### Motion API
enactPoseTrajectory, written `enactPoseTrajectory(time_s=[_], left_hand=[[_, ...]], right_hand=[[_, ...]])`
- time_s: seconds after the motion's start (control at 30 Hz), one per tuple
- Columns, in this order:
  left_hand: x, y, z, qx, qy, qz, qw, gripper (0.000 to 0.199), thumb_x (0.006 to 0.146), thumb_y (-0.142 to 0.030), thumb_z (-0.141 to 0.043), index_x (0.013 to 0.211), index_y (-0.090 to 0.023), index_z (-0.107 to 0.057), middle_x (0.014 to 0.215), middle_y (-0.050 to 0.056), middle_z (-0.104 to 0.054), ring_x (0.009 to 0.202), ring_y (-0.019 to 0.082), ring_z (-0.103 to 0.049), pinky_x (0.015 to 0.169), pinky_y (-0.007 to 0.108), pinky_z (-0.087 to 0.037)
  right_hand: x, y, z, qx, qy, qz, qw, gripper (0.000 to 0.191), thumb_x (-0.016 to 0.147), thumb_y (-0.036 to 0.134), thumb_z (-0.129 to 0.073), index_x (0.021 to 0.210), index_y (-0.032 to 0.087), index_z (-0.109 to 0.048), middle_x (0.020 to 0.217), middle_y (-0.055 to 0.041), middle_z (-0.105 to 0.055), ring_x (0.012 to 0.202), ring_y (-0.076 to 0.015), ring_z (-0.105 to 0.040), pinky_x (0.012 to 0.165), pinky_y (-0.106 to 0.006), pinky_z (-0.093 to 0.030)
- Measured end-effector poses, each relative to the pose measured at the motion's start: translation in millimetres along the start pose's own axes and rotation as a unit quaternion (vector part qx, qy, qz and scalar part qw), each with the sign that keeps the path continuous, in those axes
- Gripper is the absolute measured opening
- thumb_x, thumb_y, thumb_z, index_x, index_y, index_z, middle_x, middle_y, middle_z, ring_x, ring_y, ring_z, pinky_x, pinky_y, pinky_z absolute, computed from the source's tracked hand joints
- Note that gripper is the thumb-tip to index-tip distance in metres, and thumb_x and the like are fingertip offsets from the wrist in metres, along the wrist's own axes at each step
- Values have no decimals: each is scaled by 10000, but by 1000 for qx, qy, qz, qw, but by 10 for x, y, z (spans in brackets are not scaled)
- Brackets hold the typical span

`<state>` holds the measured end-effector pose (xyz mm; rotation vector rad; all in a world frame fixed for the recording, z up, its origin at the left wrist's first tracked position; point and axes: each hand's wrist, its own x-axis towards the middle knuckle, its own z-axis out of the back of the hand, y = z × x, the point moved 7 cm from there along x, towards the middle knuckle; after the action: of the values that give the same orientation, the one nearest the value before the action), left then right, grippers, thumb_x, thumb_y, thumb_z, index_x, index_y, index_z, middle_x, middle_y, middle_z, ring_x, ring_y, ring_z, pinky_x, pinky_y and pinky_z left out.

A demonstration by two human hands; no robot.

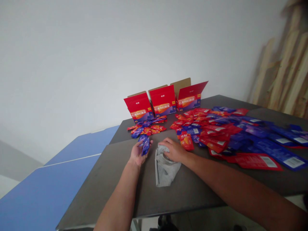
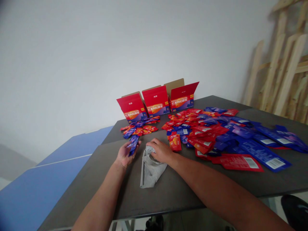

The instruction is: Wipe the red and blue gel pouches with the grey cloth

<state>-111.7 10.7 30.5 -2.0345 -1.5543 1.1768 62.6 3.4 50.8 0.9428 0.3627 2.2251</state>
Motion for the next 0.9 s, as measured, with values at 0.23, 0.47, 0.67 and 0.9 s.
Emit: enactPoseTrajectory(time_s=[0.23, 0.47, 0.67, 0.9], left_hand=[[-62, 129, -220, 73, 91, -66, 991, 540, 688, 24, -566, 1205, -126, -529, 1092, 120, -657, 940, 202, -662, 835, 300, -545], [57, 145, -231, 146, 88, -197, 966, 694, 582, 8, -723, 1189, -225, -483, 1024, 42, -668, 838, 151, -666, 813, 303, -529], [72, 161, -262, 121, 82, -192, 971, 488, 660, -100, -709, 1107, -189, -534, 981, 64, -668, 895, 172, -655, 795, 300, -526], [45, 258, -335, 114, 88, -165, 976, 311, 806, -321, -632, 1082, -192, -571, 976, 60, -669, 831, 153, -652, 722, 268, -532]], right_hand=[[21, -44, 71, 17, -59, -9, 998, 501, 737, 93, -574, 1211, 251, -537, 1132, -50, -515, 1042, -194, -539, 910, -327, -462], [14, -85, 155, 18, -92, -8, 996, 495, 745, 82, -564, 1207, 257, -528, 1134, -51, -512, 1063, -198, -535, 927, -345, -461], [-8, 23, 28, -4, 10, 42, 999, 566, 741, 89, -587, 1271, 251, -469, 1181, -57, -510, 1077, -203, -534, 925, -345, -457], [-38, 172, -46, -42, 52, 124, 990, 286, 818, 214, -596, 1103, 228, -603, 1101, -60, -567, 1005, -197, -559, 882, -335, -465]])
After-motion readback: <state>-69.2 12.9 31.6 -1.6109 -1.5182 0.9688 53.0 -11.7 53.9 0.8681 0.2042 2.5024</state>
